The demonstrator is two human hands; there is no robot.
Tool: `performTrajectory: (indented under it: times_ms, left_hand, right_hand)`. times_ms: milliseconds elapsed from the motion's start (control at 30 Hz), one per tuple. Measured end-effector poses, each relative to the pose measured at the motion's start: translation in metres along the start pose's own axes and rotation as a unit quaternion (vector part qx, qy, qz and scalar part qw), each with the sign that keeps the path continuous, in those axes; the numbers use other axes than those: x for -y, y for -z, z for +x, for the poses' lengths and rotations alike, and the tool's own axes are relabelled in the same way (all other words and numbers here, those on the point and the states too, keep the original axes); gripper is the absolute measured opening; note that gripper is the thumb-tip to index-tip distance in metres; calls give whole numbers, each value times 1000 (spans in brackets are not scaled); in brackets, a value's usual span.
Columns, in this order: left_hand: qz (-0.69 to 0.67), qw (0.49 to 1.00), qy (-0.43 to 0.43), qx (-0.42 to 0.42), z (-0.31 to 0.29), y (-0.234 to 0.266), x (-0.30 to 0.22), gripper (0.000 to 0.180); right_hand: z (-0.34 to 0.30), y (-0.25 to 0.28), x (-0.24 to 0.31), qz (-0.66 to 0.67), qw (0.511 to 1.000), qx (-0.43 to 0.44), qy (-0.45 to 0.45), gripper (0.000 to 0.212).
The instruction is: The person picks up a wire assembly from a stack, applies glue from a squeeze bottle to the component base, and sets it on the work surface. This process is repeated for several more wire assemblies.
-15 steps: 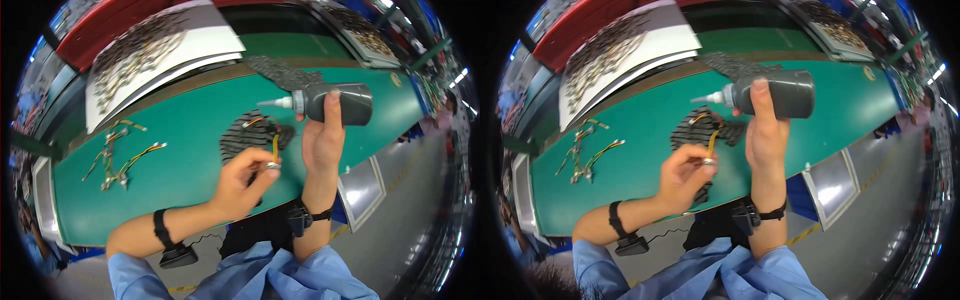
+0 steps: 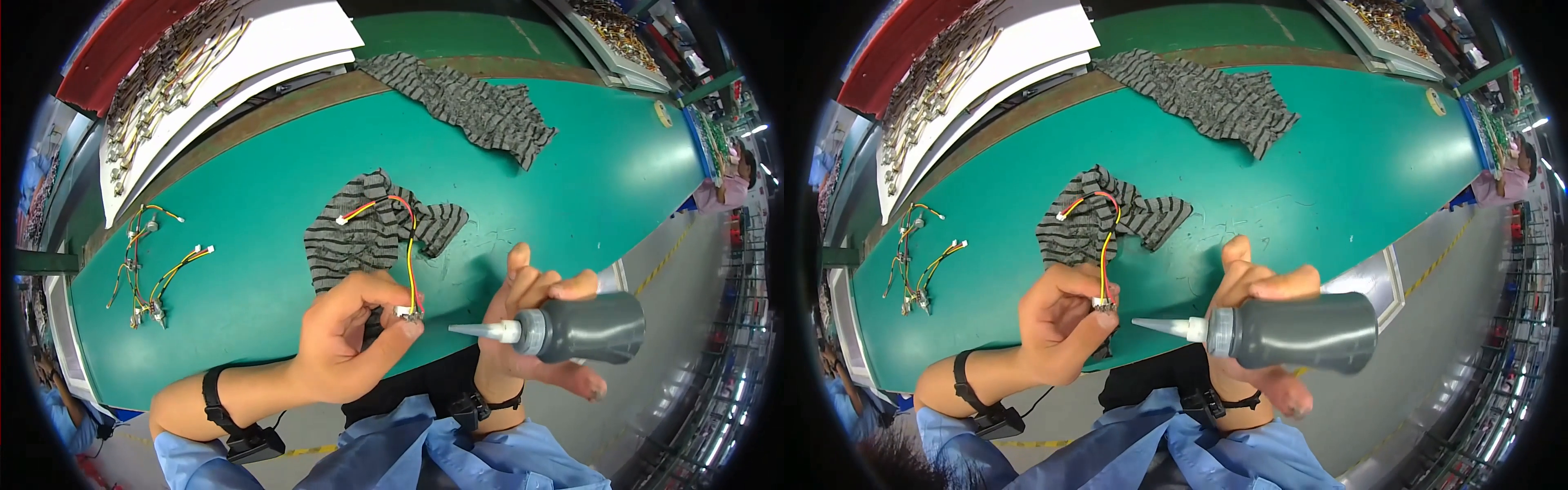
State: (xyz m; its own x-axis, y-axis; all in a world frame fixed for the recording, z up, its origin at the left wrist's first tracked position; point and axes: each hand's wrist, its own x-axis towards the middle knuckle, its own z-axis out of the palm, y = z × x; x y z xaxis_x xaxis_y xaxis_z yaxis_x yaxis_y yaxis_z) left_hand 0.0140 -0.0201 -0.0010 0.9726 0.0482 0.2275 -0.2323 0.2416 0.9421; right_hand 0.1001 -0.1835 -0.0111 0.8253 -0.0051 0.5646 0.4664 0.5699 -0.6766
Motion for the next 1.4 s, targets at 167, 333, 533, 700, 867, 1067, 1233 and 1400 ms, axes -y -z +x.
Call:
performTrajectory:
  times_ms: [167,333,533,700,867,1067,1233,1400]
  left_hand:
    - [45,999,3,14,-2,4,-1,24]
    - [51,998,17,17,-3,4,-2,24]
    - [64,998,12,12,-2,3,-1,22]
    - [65,998,7,12,1,3,-2,20]
    - [78,997,-15,11,1,3,-1,21]
    - [91,996,-23,13,1,3,-1,21]
    - [85,996,-27,9,2,2,0,20]
    - [83,996,-25,4,2,2,-1,20]
  right_hand:
    - [-1,2,1,-2,999,44,-1,92]
    - [1,8,5,-20,994,112,0,90]
    - [-2,-4,1,-26,999,44,6,85]
    - [-5,-6,0,-14,1000,8,-5,81]
    - [-6,-3,1,-19,999,24,-9,79]
    - [-7,-5,1,-24,999,27,-16,77]
    - [-7,-7,2,-34,999,9,-23,76]
    - [-6,-6,1,-41,999,16,-22,76]
